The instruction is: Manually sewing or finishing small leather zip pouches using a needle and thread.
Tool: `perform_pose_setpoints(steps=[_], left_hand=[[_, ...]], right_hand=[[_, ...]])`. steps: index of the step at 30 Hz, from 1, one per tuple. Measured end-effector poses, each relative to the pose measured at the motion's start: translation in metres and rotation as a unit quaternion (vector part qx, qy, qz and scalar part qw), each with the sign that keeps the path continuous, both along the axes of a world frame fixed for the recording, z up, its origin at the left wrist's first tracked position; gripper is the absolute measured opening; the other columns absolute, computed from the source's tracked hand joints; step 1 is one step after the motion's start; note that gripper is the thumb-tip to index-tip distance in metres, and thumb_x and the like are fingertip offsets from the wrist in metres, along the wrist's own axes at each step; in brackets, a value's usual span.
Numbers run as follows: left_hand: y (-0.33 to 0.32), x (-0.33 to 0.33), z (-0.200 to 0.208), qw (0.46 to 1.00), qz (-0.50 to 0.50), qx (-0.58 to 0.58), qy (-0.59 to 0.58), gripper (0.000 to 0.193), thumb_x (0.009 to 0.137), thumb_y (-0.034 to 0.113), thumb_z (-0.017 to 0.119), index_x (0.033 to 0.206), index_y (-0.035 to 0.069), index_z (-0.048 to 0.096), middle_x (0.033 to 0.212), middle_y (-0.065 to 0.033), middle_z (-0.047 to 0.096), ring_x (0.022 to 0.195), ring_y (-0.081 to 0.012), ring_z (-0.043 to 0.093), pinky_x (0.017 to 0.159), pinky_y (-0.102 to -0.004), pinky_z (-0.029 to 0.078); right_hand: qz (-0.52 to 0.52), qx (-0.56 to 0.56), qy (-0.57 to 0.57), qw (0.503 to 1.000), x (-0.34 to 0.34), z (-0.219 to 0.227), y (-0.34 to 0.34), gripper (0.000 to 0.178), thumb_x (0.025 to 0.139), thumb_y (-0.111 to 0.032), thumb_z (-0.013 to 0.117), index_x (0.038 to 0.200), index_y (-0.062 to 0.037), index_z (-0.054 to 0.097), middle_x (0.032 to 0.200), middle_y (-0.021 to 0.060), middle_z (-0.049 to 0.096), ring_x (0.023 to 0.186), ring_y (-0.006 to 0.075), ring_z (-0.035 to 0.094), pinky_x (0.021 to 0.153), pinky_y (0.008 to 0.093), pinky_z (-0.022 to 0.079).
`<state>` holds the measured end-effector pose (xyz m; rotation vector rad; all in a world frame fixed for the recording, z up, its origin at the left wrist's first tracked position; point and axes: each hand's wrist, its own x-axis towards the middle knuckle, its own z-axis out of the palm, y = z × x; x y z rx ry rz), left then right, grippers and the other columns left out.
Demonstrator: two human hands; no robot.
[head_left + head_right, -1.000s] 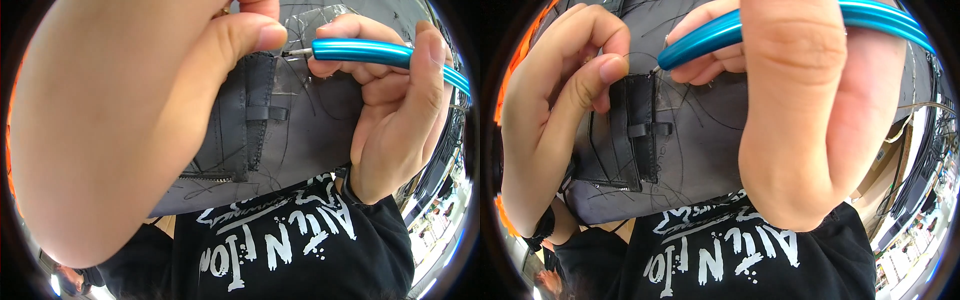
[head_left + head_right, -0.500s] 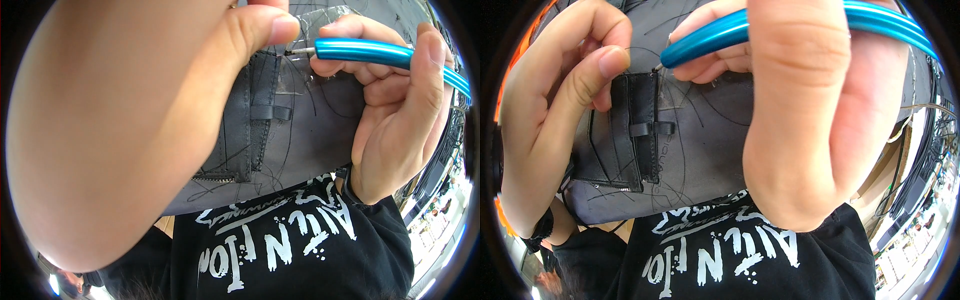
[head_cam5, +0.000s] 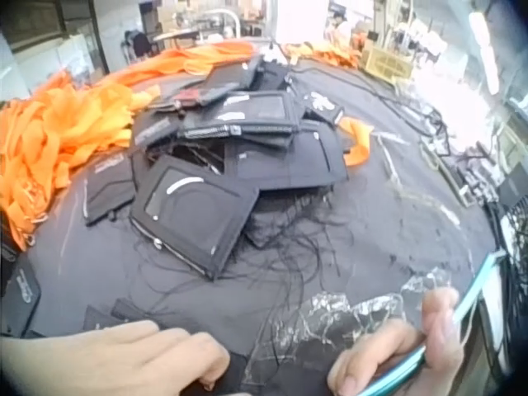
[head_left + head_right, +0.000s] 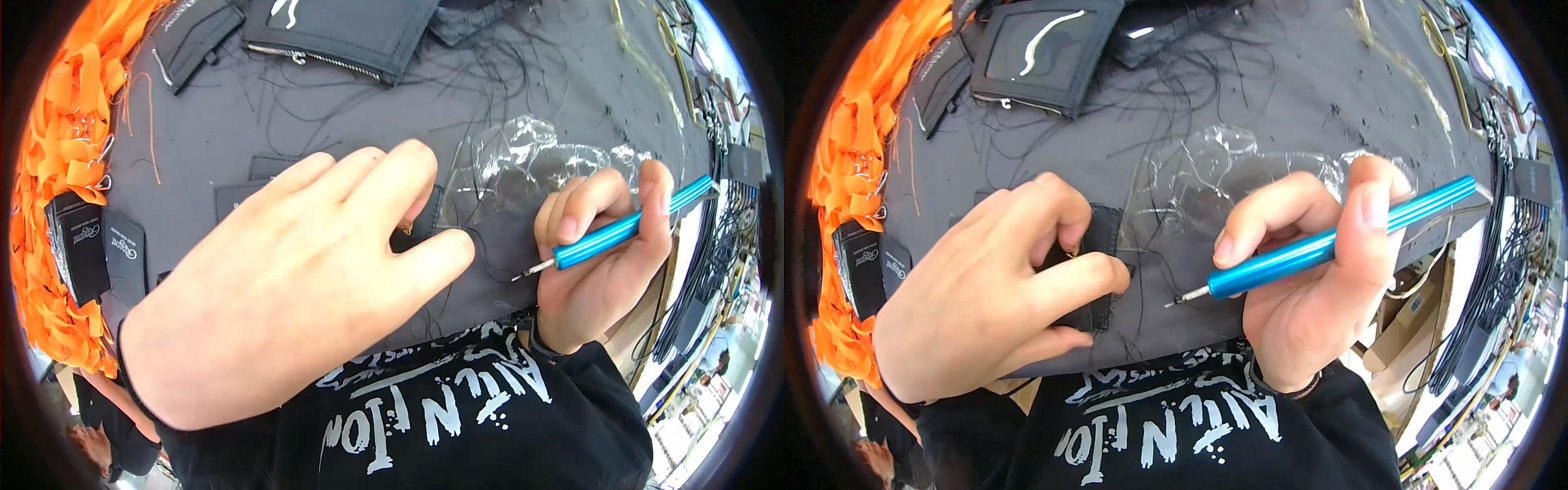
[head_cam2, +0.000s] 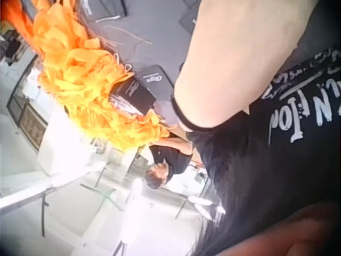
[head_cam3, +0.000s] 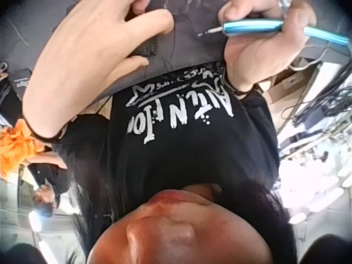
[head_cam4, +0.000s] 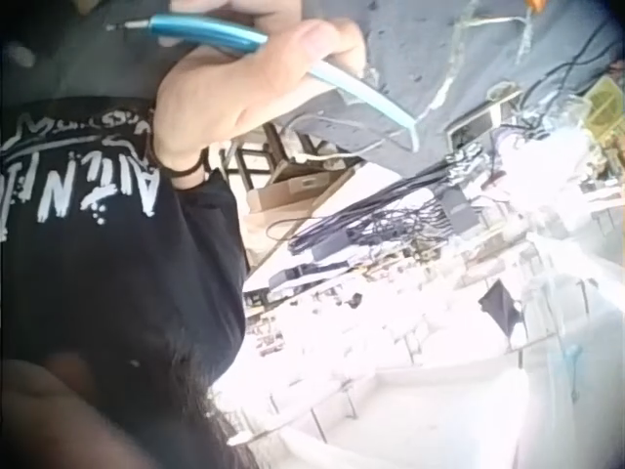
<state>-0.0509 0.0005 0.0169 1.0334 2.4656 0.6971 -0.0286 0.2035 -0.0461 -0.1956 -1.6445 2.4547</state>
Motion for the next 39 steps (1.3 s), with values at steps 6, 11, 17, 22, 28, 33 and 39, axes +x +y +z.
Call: perform_pose_setpoints(steps=[6,11,17,22,28,33,39], left_hand=[[-0.006,0.011,-0.004,0.993,0.047,-0.058,0.092,0.038,0.058,0.007,0.078,0.093,0.011,0.063,0.094,-0.0047,0.045,0.076,-0.0205,0.05,0.069,-0.0324,0.042],[0.008,0.014,-0.015,0.992,0.002,-0.018,0.121,0.022,0.066,0.008,0.073,0.079,0.007,0.056,0.085,-0.0045,0.046,0.071,-0.0217,0.051,0.064,-0.0315,0.043],[-0.013,-0.004,-0.015,0.993,0.071,0.086,-0.036,0.018,0.074,0.003,0.071,0.082,0.002,0.055,0.083,-0.008,0.046,0.071,-0.0217,0.053,0.063,-0.0292,0.043],[-0.027,-0.013,-0.033,0.979,0.06,0.162,-0.108,0.019,0.076,0.003,0.07,0.085,0.001,0.054,0.086,-0.0065,0.045,0.072,-0.0178,0.051,0.065,-0.0267,0.041],[-0.032,-0.015,-0.054,0.975,0.075,0.165,-0.13,0.025,0.073,0.005,0.072,0.089,0.002,0.053,0.088,-0.0072,0.045,0.076,-0.0193,0.051,0.067,-0.0278,0.041],[-0.038,-0.014,-0.058,0.973,0.085,0.166,-0.134,0.03,0.07,0.007,0.074,0.092,0.002,0.053,0.091,-0.0078,0.045,0.079,-0.0206,0.051,0.07,-0.0287,0.041],[-0.04,-0.016,-0.063,0.973,0.087,0.164,-0.135,0.037,0.067,0.008,0.075,0.096,0.002,0.053,0.093,-0.0085,0.045,0.082,-0.0221,0.051,0.072,-0.0297,0.042]], right_hand=[[0.015,0.012,0.003,1.0,-0.001,0.0,0.005,0.027,0.101,-0.035,0.039,0.101,-0.0087,0.034,0.056,0.0228,0.054,0.042,0.0216,0.047,0.044,0.0272,0.041],[0.007,0.024,0.027,0.999,-0.002,-0.001,0.001,0.027,0.105,-0.032,0.03,0.11,-0.0101,0.045,0.056,0.009,0.049,0.039,0.0141,0.035,0.039,0.0282,0.031],[0.036,0.042,-0.031,0.998,0.007,0.008,-0.007,0.029,0.105,-0.032,0.029,0.114,-0.0105,0.045,0.059,0.0116,0.052,0.042,0.0168,0.041,0.041,0.0291,0.035],[0.118,0.01,-0.04,0.992,0.009,0.005,-0.018,0.035,0.106,-0.035,0.026,0.123,-0.0106,0.044,0.072,0.0206,0.057,0.047,0.0233,0.05,0.045,0.0311,0.044],[0.131,0.074,0.012,0.989,0.008,0.002,-0.018,0.043,0.107,-0.035,0.023,0.138,-0.0114,0.04,0.085,0.0289,0.059,0.058,0.0303,0.059,0.053,0.0364,0.055],[0.121,0.06,-0.025,0.99,0.011,0.003,-0.018,0.042,0.106,-0.037,0.026,0.137,-0.0127,0.04,0.083,0.0272,0.06,0.06,0.0286,0.06,0.052,0.0357,0.055],[0.079,0.078,-0.041,0.993,0.016,0.003,-0.026,0.042,0.107,-0.037,0.026,0.137,-0.0126,0.04,0.083,0.0261,0.061,0.061,0.0275,0.061,0.054,0.0345,0.055]])
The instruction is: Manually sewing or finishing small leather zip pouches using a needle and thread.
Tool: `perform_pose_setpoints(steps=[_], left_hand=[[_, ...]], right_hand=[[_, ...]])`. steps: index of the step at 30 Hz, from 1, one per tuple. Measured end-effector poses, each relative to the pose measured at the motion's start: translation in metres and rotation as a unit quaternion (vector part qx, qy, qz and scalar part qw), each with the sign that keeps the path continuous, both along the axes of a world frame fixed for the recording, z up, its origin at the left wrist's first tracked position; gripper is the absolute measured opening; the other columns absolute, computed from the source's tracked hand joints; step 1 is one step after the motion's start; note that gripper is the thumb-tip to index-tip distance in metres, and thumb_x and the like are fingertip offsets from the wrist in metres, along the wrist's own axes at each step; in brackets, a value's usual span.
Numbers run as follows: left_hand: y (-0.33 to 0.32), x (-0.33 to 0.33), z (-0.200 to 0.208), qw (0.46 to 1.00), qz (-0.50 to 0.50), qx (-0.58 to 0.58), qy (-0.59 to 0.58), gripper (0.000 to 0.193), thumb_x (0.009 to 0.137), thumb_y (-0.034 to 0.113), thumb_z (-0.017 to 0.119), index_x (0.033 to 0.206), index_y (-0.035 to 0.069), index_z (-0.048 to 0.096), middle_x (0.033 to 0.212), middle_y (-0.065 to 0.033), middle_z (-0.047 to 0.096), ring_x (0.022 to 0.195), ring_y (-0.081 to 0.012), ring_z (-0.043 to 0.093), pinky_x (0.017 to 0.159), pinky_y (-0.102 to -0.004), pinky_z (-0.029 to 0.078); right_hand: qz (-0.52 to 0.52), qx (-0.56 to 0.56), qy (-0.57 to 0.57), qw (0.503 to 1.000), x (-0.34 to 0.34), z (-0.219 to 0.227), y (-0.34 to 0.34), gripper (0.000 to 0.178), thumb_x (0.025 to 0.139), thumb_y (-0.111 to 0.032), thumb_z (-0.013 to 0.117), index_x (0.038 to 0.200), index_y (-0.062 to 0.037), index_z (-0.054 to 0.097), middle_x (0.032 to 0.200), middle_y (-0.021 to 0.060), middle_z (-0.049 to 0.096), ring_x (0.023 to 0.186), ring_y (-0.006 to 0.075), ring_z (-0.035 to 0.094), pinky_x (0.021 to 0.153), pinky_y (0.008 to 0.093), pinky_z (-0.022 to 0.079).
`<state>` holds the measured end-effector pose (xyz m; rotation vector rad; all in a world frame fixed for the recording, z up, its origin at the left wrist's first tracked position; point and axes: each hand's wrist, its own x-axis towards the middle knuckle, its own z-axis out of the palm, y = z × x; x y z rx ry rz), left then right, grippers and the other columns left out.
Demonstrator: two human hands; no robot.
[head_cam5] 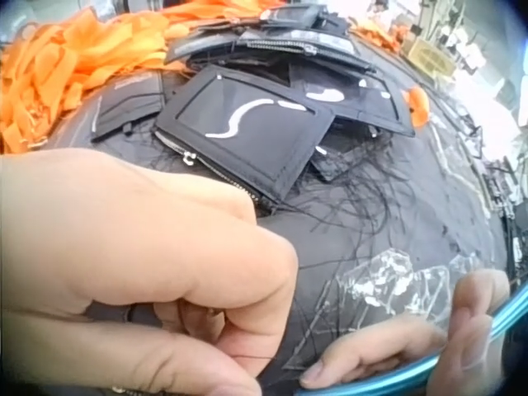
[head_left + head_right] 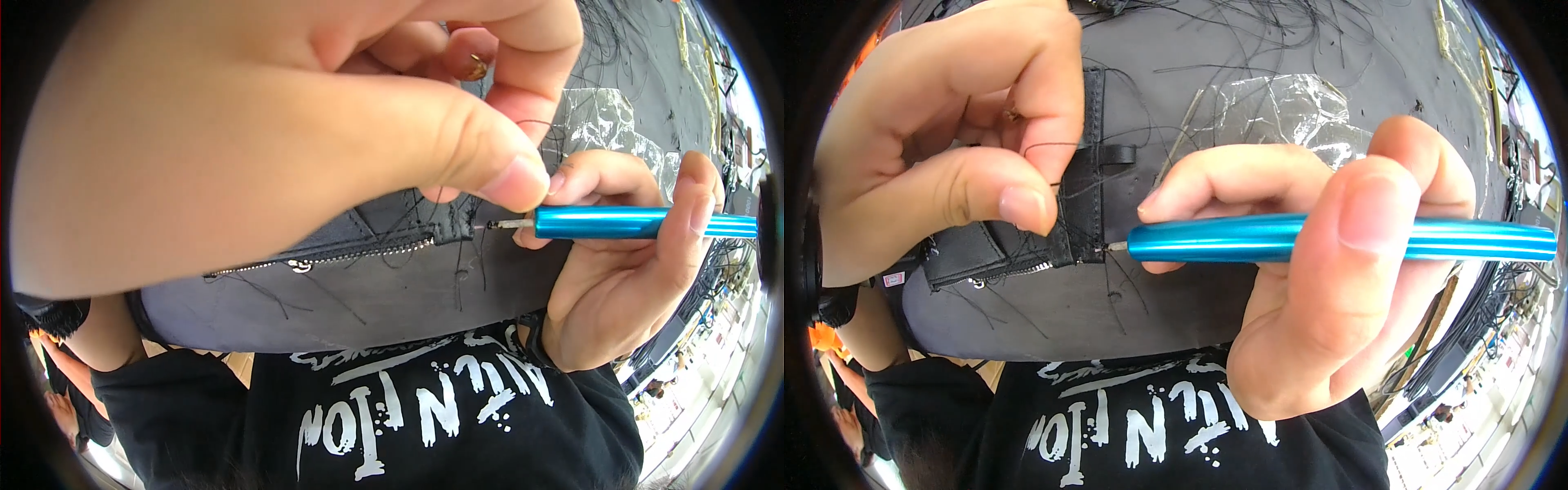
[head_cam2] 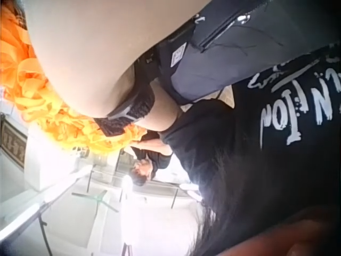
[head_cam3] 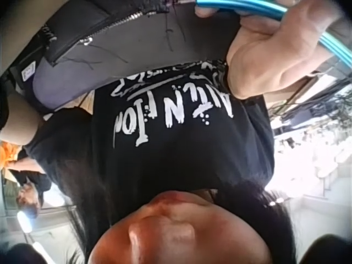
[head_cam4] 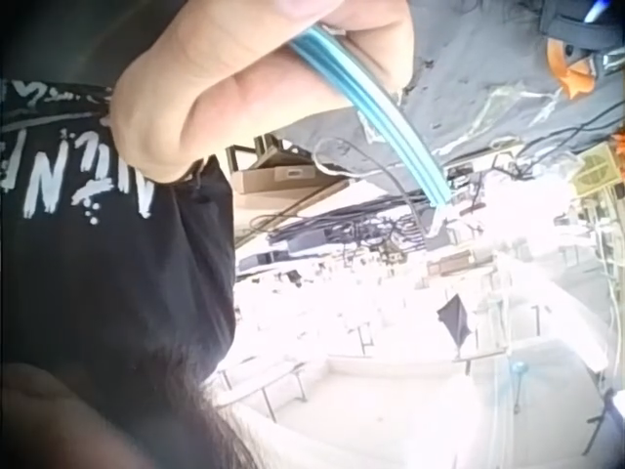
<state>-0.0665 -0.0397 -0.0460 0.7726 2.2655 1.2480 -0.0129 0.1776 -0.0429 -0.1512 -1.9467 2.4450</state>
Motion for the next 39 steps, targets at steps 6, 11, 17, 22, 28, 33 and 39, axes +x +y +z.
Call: perform_pose_setpoints(steps=[6,11,17,22,28,33,39], left_hand=[[-0.001,0.0,-0.001,1.0,0.002,-0.004,0.001,0.044,0.064,0.01,0.077,0.1,0.003,0.052,0.096,-0.0091,0.045,0.085,-0.0236,0.051,0.075,-0.0308,0.042],[0.0,-0.001,0.0,1.0,0.005,-0.008,0.003,0.051,0.061,0.012,0.078,0.104,0.003,0.052,0.098,-0.0097,0.045,0.088,-0.0249,0.051,0.077,-0.0317,0.042],[0.002,-0.007,-0.001,1.0,0.007,-0.018,0.009,0.058,0.058,0.013,0.08,0.108,0.003,0.052,0.101,-0.0104,0.044,0.091,-0.0264,0.051,0.079,-0.0328,0.042],[0.003,-0.004,-0.002,1.0,0.008,-0.027,0.014,0.064,0.055,0.015,0.081,0.111,0.004,0.052,0.103,-0.0109,0.044,0.094,-0.0276,0.051,0.082,-0.0337,0.043],[-0.001,0.003,0.002,0.999,0.011,-0.046,0.025,0.072,0.052,0.016,0.083,0.115,0.004,0.051,0.106,-0.0116,0.044,0.097,-0.0291,0.051,0.084,-0.0348,0.043],[-0.003,0.004,0.017,0.995,0.015,-0.091,0.045,0.078,0.049,0.018,0.085,0.118,0.004,0.051,0.108,-0.0122,0.044,0.1,-0.0304,0.051,0.086,-0.0357,0.043],[-0.007,0.01,0.053,0.972,0.012,-0.208,0.104,0.086,0.046,0.02,0.086,0.122,0.005,0.051,0.111,-0.0128,0.044,0.103,-0.0319,0.051,0.089,-0.0368,0.043]], right_hand=[[0.023,0.011,-0.009,1.0,-0.003,-0.001,0.005,0.042,0.107,-0.036,0.025,0.137,-0.0111,0.039,0.084,0.027,0.062,0.061,0.0276,0.062,0.055,0.0344,0.056],[0.013,0.033,0.06,0.998,0.002,-0.006,0.001,0.042,0.107,-0.035,0.024,0.138,-0.0097,0.038,0.084,0.0271,0.062,0.062,0.0272,0.062,0.055,0.0339,0.056],[0.026,0.05,0.048,0.997,-0.001,-0.004,0.008,0.043,0.107,-0.035,0.025,0.139,-0.0079,0.037,0.085,0.0273,0.061,0.063,0.0268,0.063,0.054,0.0338,0.056],[0.022,0.069,0.057,0.996,-0.001,-0.005,0.008,0.043,0.107,-0.034,0.024,0.139,-0.0078,0.037,0.086,0.0275,0.061,0.065,0.0268,0.063,0.055,0.0338,0.057],[0.023,0.069,0.058,0.996,-0.002,-0.005,0.007,0.043,0.107,-0.034,0.025,0.139,-0.0083,0.037,0.086,0.0277,0.062,0.063,0.0266,0.063,0.055,0.0339,0.057],[-0.002,0.037,0.019,0.999,-0.001,-0.003,0.005,0.041,0.107,-0.035,0.026,0.136,-0.0094,0.038,0.08,0.0244,0.06,0.054,0.0251,0.057,0.049,0.0317,0.052],[-0.029,-0.037,0.002,0.999,-0.005,0.001,0.005,0.027,0.106,-0.035,0.028,0.115,-0.0128,0.039,0.067,0.0176,0.056,0.041,0.0214,0.046,0.04,0.0305,0.044]])
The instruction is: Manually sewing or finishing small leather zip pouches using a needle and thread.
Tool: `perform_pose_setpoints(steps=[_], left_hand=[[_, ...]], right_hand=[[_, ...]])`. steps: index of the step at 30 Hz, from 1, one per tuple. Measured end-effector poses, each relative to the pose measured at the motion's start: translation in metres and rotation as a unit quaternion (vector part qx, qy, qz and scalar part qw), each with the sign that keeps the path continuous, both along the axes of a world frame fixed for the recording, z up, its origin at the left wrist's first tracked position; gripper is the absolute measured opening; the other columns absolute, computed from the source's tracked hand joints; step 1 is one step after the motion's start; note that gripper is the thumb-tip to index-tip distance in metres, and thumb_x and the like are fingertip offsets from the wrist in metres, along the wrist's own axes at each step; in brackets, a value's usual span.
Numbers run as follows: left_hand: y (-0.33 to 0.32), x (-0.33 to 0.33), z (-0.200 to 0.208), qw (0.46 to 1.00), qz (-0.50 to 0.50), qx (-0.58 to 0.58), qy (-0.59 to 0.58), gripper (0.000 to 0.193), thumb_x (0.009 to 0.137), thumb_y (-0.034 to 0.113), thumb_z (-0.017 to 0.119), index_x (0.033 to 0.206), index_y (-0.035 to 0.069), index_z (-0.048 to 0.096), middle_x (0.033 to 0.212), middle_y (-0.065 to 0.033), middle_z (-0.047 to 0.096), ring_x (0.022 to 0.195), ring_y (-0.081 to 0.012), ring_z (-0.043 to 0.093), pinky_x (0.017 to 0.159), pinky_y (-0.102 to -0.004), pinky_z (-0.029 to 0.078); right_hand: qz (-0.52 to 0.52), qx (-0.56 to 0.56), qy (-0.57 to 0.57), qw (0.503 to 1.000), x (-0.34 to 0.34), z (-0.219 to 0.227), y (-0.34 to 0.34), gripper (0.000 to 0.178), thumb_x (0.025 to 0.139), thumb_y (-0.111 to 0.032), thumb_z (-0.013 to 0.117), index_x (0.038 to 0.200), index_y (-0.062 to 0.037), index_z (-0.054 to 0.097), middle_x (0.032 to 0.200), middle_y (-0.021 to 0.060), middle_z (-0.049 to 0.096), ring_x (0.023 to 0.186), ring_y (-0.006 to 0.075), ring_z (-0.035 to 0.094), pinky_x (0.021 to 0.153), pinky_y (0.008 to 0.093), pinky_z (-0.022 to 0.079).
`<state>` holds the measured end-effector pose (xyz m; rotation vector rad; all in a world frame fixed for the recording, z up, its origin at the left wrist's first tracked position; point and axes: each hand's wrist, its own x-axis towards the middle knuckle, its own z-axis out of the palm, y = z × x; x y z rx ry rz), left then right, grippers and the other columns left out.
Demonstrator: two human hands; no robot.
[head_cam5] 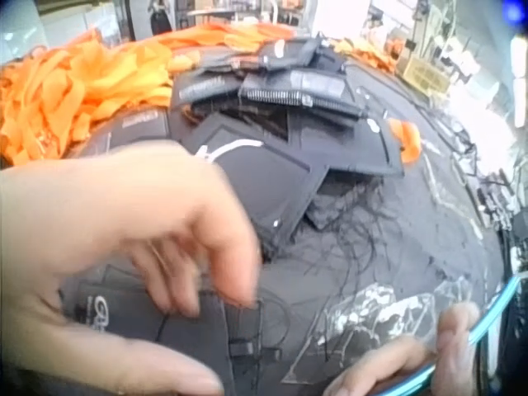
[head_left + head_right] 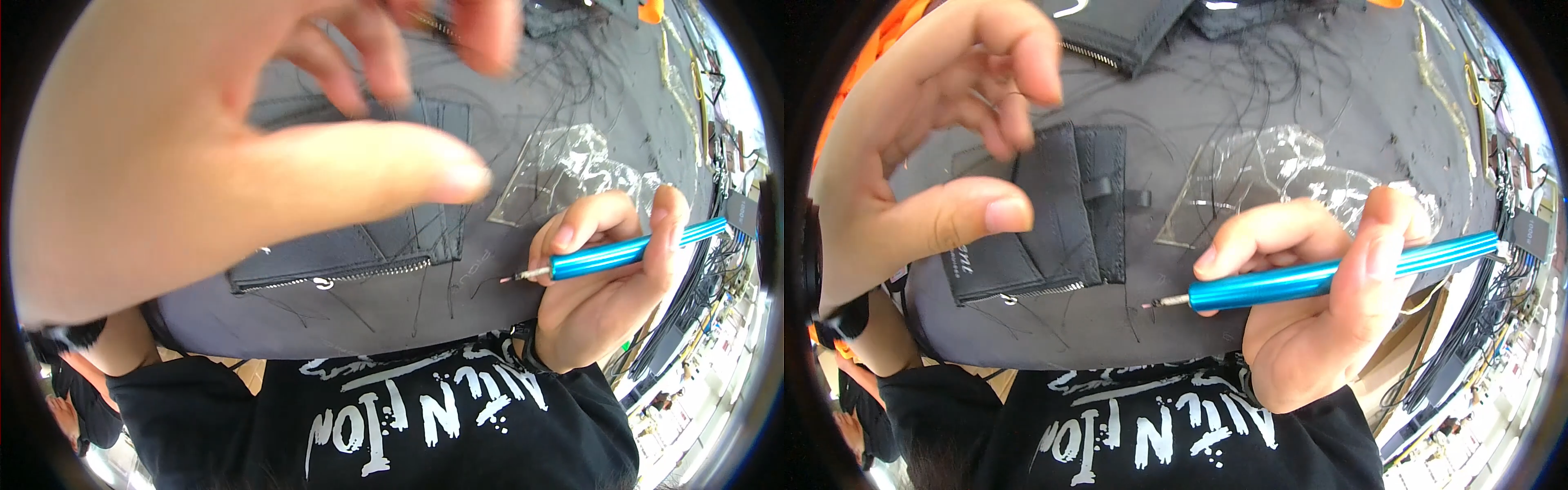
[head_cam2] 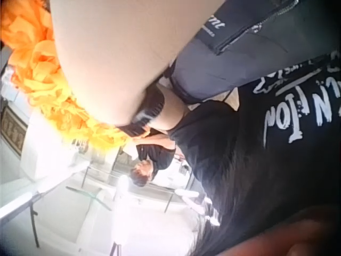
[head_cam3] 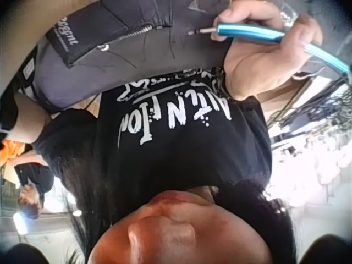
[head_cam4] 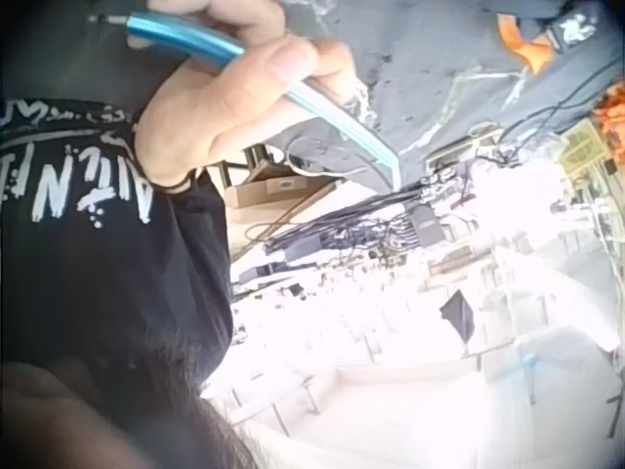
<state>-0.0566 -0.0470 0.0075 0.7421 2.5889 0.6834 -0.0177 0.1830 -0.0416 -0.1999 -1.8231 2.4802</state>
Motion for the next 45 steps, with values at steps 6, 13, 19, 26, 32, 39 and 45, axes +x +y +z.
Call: perform_pose_setpoints(steps=[6,13,19,26,32,39,45], left_hand=[[0.009,0.011,0.031,0.991,0.019,-0.116,0.058,0.091,0.044,0.017,0.087,0.126,0.005,0.05,0.113,-0.0136,0.043,0.105,-0.0332,0.051,0.09,-0.0382,0.044],[0.009,0.015,0.015,0.991,0.032,-0.112,0.06,0.084,0.053,0.007,0.083,0.129,0.006,0.046,0.112,-0.0142,0.042,0.1,-0.0329,0.053,0.086,-0.0396,0.046],[0.01,0.006,0.007,0.992,-0.022,-0.012,0.123,0.081,0.054,0.009,0.084,0.128,0.009,0.05,0.115,-0.0137,0.043,0.098,-0.0313,0.053,0.087,-0.0387,0.047],[0.019,0.002,-0.002,0.974,-0.043,0.044,0.218,0.072,0.057,0.014,0.088,0.122,0.011,0.055,0.114,-0.011,0.045,0.097,-0.0296,0.053,0.085,-0.0374,0.046],[-0.026,0.007,0.006,0.99,0.031,0.073,0.114,0.043,0.065,0.011,0.082,0.1,0.003,0.06,0.093,-0.0069,0.051,0.081,-0.0206,0.053,0.076,-0.0322,0.047],[-0.033,0.01,0.002,0.995,0.038,0.089,0.024,0.032,0.067,0.004,0.078,0.092,0.004,0.059,0.08,-0.0046,0.052,0.066,-0.0171,0.049,0.06,-0.0311,0.043],[-0.017,0.004,-0.014,0.991,-0.037,0.122,0.043,0.022,0.071,0.01,0.075,0.084,0.009,0.057,0.078,-0.0014,0.053,0.067,-0.0193,0.051,0.066,-0.0308,0.038]], right_hand=[[0.026,-0.004,0.016,1.0,-0.001,-0.003,0.009,0.032,0.101,-0.043,0.037,0.122,-0.0194,0.035,0.061,0.0243,0.058,0.042,0.0253,0.052,0.042,0.031,0.045],[0.013,-0.166,0.078,0.983,0.001,-0.008,0.015,0.021,0.105,-0.039,0.028,0.104,-0.0187,0.032,0.058,0.0151,0.055,0.038,0.0188,0.042,0.034,0.0315,0.039],[-0.027,-0.158,0.134,0.978,0.002,-0.007,0.015,0.025,0.106,-0.04,0.022,0.105,-0.0173,0.033,0.059,0.0101,0.054,0.037,0.017,0.039,0.033,0.0304,0.035],[-0.092,-0.17,0.17,0.966,0.001,-0.005,0.017,0.029,0.106,-0.038,0.022,0.108,-0.0157,0.04,0.057,0.0071,0.049,0.036,0.0132,0.032,0.03,0.027,0.029],[0.022,-0.082,0.165,0.983,0.0,0.009,0.004,0.024,0.107,-0.034,0.03,0.105,-0.0132,0.041,0.068,0.0087,0.053,0.043,0.0116,0.038,0.038,0.0245,0.034],[0.15,-0.056,0.139,0.977,-0.002,0.009,-0.024,0.032,0.107,-0.044,0.02,0.113,-0.0175,0.037,0.082,0.0166,0.058,0.051,0.0213,0.05,0.047,0.033,0.045],[0.117,-0.035,0.1,0.987,-0.011,0.001,-0.032,0.03,0.107,-0.041,0.023,0.112,-0.0156,0.038,0.086,0.0184,0.059,0.057,0.0234,0.052,0.056,0.0357,0.047]])
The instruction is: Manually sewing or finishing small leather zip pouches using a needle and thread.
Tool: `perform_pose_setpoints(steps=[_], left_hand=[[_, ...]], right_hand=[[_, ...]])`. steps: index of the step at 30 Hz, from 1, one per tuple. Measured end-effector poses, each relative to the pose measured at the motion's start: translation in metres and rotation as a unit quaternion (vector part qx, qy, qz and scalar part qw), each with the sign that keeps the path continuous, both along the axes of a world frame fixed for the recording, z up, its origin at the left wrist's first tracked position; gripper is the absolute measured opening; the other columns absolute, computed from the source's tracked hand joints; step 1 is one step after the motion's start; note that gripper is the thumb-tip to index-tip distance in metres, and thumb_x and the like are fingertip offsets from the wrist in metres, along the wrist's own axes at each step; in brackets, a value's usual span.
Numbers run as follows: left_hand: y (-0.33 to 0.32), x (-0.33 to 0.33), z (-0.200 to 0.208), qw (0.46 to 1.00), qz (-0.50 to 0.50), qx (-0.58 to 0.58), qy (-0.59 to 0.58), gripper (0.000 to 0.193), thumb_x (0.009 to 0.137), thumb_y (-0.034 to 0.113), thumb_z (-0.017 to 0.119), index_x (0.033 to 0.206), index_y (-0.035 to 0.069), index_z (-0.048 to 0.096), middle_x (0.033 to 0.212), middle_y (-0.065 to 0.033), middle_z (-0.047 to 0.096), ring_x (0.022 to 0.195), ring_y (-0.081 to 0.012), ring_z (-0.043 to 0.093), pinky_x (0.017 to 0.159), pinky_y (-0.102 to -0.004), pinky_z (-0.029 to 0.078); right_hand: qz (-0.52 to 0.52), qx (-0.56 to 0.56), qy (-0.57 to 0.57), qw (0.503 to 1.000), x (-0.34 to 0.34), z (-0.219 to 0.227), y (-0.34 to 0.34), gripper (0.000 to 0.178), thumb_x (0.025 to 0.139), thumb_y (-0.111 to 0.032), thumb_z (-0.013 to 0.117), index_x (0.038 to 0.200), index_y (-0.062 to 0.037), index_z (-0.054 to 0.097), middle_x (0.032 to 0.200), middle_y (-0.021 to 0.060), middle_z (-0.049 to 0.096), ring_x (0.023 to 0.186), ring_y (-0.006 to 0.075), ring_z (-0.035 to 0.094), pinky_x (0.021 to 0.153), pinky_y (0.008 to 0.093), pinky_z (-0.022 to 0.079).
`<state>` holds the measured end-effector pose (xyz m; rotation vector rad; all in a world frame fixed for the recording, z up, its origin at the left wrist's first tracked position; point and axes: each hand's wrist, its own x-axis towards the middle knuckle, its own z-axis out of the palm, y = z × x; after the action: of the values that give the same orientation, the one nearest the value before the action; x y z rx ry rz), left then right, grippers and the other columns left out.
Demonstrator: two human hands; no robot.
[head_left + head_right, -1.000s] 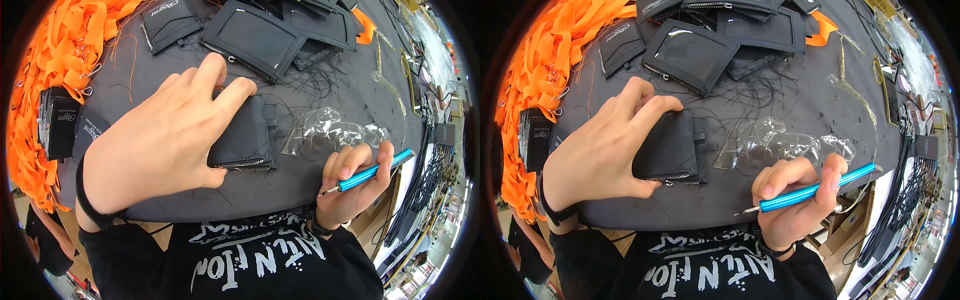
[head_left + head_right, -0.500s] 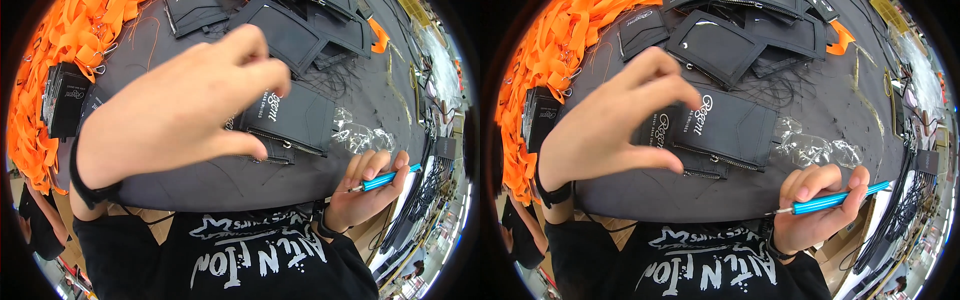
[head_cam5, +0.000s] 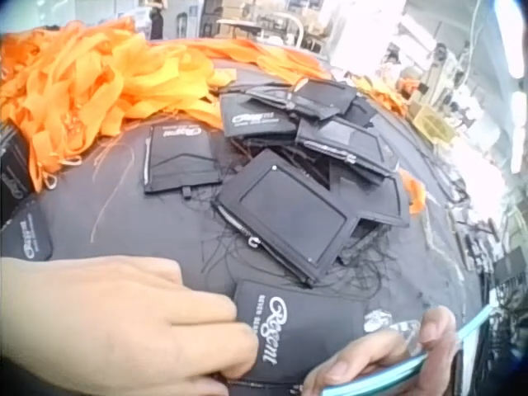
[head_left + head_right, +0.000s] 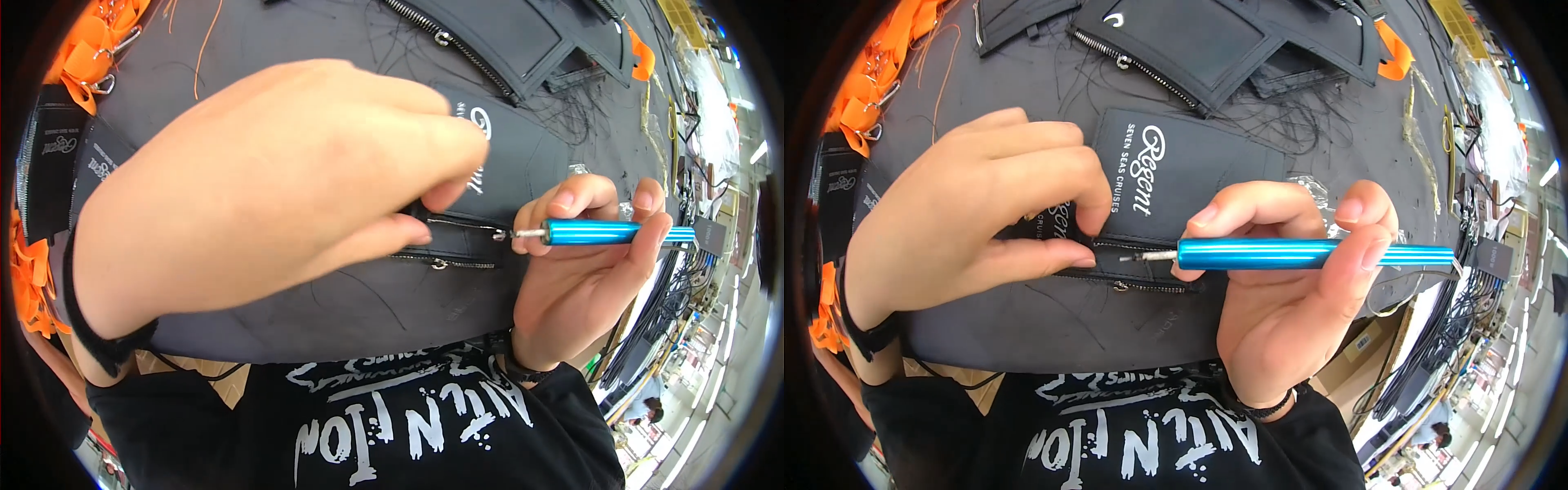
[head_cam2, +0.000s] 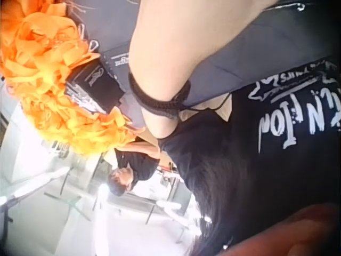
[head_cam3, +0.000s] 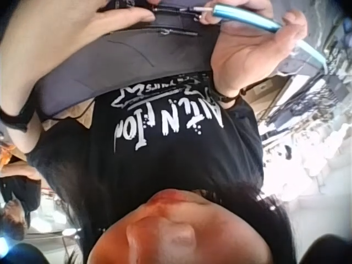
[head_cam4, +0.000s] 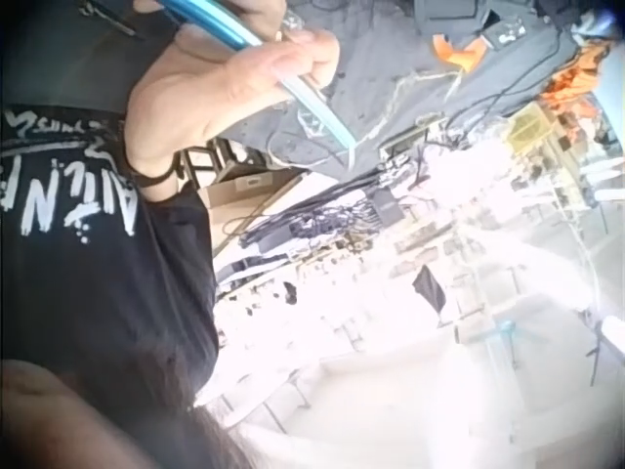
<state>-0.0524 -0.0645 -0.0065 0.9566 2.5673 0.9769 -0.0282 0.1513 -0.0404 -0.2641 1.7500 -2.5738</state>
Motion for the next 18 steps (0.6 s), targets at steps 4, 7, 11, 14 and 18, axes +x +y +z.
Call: perform_pose_setpoints(steps=[4,7,11,14,18], left_hand=[[0.003,-0.001,-0.003,0.999,0.007,0.023,-0.031,0.02,0.072,0.009,0.073,0.081,0.01,0.056,0.072,-0.0005,0.051,0.065,-0.0189,0.051,0.065,-0.0313,0.035],[-0.004,-0.001,-0.009,0.999,-0.004,0.011,-0.045,0.02,0.071,0.008,0.073,0.08,0.01,0.055,0.071,0.0003,0.05,0.061,-0.0173,0.049,0.064,-0.0307,0.035],[-0.022,-0.001,-0.011,0.995,-0.021,-0.021,-0.099,0.021,0.068,0.007,0.072,0.078,0.01,0.054,0.07,0.002,0.049,0.056,-0.0142,0.045,0.065,-0.0298,0.035],[-0.029,-0.004,-0.009,0.988,-0.038,-0.051,-0.139,0.02,0.066,0.006,0.071,0.078,0.01,0.054,0.07,0.003,0.048,0.053,-0.0127,0.042,0.066,-0.0295,0.035],[-0.023,-0.011,-0.005,0.984,-0.036,-0.024,-0.172,0.018,0.066,0.007,0.069,0.076,0.009,0.055,0.069,0.0033,0.049,0.053,-0.0115,0.041,0.067,-0.0285,0.036]], right_hand=[[0.008,0.015,0.008,1.0,0.001,-0.004,-0.002,0.03,0.107,-0.043,0.025,0.111,-0.0161,0.038,0.094,0.0214,0.061,0.062,0.0264,0.056,0.063,0.0378,0.05],[0.028,0.008,0.018,0.999,0.001,-0.006,-0.001,0.031,0.107,-0.043,0.023,0.112,-0.0164,0.038,0.097,0.0234,0.061,0.064,0.0282,0.059,0.064,0.0382,0.051],[0.023,0.108,0.031,0.993,0.002,-0.004,0.004,0.033,0.107,-0.044,0.02,0.111,-0.0163,0.038,0.093,0.0248,0.061,0.064,0.0276,0.06,0.064,0.0361,0.053],[0.035,0.208,0.048,0.976,0.001,-0.002,0.007,0.034,0.106,-0.047,0.021,0.111,-0.0157,0.033,0.089,0.0258,0.062,0.064,0.0267,0.06,0.064,0.0335,0.053],[0.055,0.253,0.059,0.964,0.003,0.003,0.006,0.038,0.104,-0.051,0.023,0.11,-0.0137,0.028,0.086,0.0275,0.063,0.064,0.0251,0.06,0.065,0.0305,0.053]])
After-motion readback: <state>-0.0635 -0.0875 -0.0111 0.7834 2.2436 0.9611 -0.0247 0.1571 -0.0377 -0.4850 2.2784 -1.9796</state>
